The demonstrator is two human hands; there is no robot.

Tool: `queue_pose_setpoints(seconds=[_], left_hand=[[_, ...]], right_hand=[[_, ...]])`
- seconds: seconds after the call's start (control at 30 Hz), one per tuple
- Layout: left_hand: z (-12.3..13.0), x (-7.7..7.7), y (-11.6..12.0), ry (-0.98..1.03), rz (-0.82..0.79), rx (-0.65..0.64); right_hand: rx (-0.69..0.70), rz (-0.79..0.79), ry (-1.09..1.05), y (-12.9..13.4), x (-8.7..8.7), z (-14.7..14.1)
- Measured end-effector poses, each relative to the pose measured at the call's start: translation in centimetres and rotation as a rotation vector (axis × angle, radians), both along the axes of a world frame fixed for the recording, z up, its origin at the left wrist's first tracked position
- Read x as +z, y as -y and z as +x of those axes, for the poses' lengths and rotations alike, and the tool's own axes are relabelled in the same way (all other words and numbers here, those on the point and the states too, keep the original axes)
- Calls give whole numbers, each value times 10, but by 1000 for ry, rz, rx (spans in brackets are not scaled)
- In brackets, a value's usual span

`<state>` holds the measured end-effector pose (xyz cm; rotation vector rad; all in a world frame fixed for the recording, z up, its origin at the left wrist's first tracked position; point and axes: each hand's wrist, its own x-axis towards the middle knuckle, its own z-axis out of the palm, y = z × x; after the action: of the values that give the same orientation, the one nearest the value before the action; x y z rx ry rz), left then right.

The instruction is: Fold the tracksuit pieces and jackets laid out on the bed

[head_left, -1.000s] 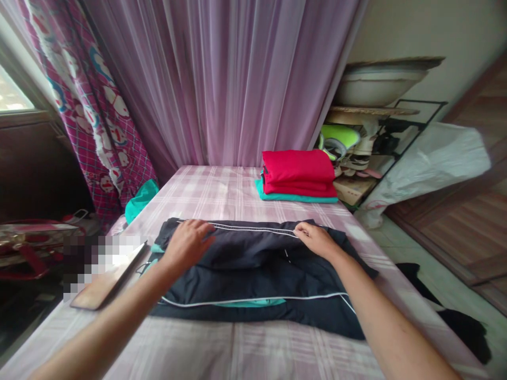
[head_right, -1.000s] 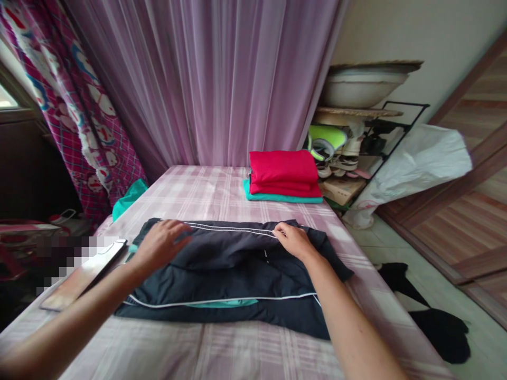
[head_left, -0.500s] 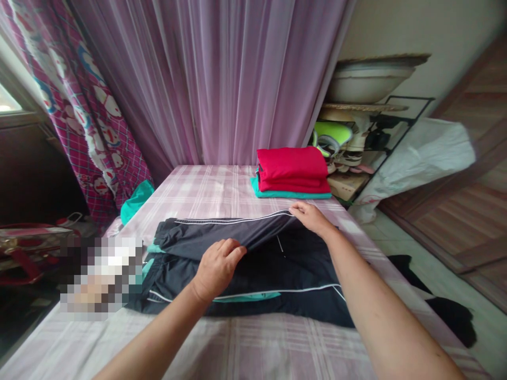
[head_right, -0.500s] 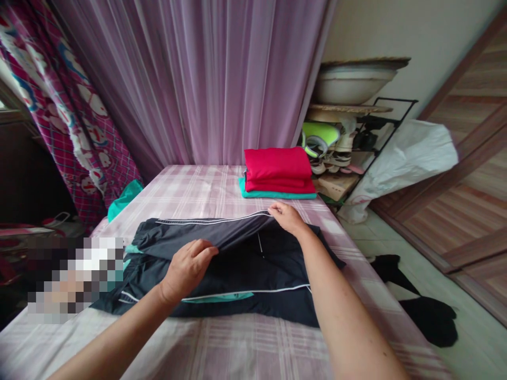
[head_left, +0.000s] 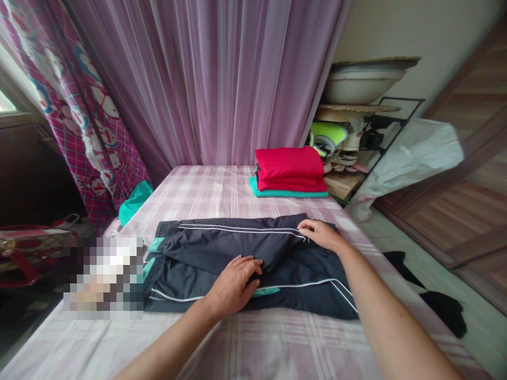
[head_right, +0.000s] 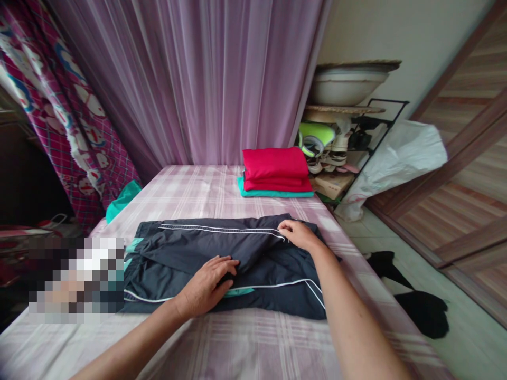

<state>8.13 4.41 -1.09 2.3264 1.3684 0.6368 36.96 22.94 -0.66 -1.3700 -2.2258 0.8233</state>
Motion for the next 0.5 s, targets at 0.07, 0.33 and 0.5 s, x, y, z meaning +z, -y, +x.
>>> queue_pose_setpoints(seconds=[0.07, 0.33, 0.5], left_hand=[[-4, 5, 0, 38, -49, -18], [-52, 13, -26, -340, 112, 328], [-83, -6, -30, -514, -67, 508]], right_hand=[[-21, 5, 50, 4, 1, -1], [-105, 216, 405, 24, 1, -24], [-224, 387, 484, 34, -4, -31]])
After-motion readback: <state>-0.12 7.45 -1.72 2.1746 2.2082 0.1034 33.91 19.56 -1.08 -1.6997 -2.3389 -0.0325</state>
